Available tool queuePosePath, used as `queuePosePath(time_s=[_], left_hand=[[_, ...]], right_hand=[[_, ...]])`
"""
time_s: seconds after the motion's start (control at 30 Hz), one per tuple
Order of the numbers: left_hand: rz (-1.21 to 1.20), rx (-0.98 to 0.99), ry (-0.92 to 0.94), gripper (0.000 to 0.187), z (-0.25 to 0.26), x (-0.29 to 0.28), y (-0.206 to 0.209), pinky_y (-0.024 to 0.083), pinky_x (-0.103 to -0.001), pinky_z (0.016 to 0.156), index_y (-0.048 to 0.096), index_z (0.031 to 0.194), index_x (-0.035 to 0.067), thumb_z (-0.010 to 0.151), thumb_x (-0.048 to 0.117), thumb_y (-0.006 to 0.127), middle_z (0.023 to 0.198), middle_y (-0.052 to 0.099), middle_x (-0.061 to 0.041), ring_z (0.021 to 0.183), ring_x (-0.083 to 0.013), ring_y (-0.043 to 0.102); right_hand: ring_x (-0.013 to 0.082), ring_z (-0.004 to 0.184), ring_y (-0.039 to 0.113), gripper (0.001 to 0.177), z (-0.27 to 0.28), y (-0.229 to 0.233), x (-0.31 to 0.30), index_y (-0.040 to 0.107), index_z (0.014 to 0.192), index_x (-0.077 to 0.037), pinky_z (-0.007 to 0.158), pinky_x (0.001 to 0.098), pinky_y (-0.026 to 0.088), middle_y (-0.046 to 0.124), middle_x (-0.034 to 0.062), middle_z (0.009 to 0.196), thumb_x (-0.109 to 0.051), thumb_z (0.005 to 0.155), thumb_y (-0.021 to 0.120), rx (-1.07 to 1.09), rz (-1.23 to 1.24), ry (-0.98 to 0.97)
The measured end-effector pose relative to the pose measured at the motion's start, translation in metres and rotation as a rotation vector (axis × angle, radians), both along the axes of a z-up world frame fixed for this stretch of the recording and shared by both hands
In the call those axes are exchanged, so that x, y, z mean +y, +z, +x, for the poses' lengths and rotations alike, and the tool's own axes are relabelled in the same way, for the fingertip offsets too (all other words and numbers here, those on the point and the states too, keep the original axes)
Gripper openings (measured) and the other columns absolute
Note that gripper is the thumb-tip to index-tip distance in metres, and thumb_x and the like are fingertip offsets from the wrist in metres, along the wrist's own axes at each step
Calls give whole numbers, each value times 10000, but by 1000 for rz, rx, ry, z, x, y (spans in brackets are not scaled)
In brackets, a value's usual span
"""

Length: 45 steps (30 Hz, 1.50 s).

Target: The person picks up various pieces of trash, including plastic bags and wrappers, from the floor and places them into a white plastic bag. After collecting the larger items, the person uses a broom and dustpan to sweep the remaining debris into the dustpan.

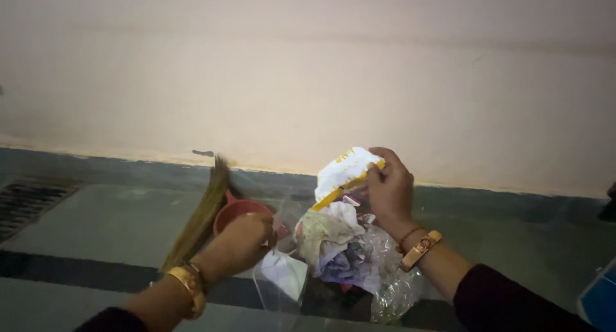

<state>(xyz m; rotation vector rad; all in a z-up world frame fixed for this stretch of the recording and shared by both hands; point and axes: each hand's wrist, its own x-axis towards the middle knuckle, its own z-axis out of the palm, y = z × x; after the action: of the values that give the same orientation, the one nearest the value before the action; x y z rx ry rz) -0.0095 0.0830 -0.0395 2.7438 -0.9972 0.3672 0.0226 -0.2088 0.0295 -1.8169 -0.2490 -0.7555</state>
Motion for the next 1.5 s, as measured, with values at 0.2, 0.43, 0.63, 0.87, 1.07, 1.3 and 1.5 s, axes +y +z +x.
queuePosePath(time_s=[0.2, 0.43, 0.63, 0.87, 1.07, 1.3, 1.5], left_hand=[[-63, -114, -147, 100, -2, -4, -18, 529, -461, 754, 689, 676, 50, 766, 84, 663, 976, 655, -133, 876, -350, 662], [-196, -224, -186, 108, -25, -11, -13, 509, -470, 739, 643, 667, 30, 759, 80, 671, 885, 615, -156, 825, -363, 625], [-440, -278, -176, 20, -41, -4, -21, 518, -451, 716, 715, 758, 30, 748, 19, 701, 835, 649, -143, 826, -355, 652], [-488, -274, -171, 41, -51, -10, -15, 541, -424, 748, 718, 792, 25, 784, 66, 717, 912, 679, -141, 859, -325, 673], [-395, -628, 460, 704, -28, -35, 0, 503, -536, 726, 749, 861, -36, 379, 469, 842, 891, 673, -213, 874, -438, 659], [-195, 140, 580, 215, 15, -22, -16, 590, -451, 797, 747, 941, 47, 882, 239, 674, 893, 723, -186, 851, -355, 737], [-282, 113, 616, 162, 5, -12, -16, 567, -453, 793, 748, 890, 86, 822, 230, 718, 886, 738, -158, 846, -335, 730]], right_hand=[[143, 643, 750, 265, -11, -5, 28, 615, 1241, -80, 536, 245, 637, 729, 92, 794, -62, 981, 572, 47, -25, 143], [241, 608, 654, 233, -7, -65, 48, 677, 1108, -84, 544, 387, 493, 700, 163, 726, -73, 881, 626, 150, -366, 83], [262, 842, 699, 272, -8, -89, 42, 692, 1126, -110, 762, 439, 535, 705, 91, 945, -162, 863, 646, 344, -540, 461], [339, 988, 665, 463, -21, -103, 49, 723, 1166, -112, 879, 484, 515, 695, 124, 1008, -163, 708, 770, 3, -1117, 617], [355, 926, 681, 185, -27, -121, 58, 786, 955, -102, 823, 467, 536, 717, 133, 966, -75, 826, 656, -16, -1096, 592], [348, 940, 703, 179, -61, -112, 69, 767, 910, -86, 916, 466, 536, 741, 142, 965, -157, 829, 625, 11, -1149, 613], [440, 1227, 567, 610, -78, -91, 67, 683, 1316, -159, 1103, 524, 368, 650, 224, 1292, -579, 874, 669, 479, -1699, 667]])
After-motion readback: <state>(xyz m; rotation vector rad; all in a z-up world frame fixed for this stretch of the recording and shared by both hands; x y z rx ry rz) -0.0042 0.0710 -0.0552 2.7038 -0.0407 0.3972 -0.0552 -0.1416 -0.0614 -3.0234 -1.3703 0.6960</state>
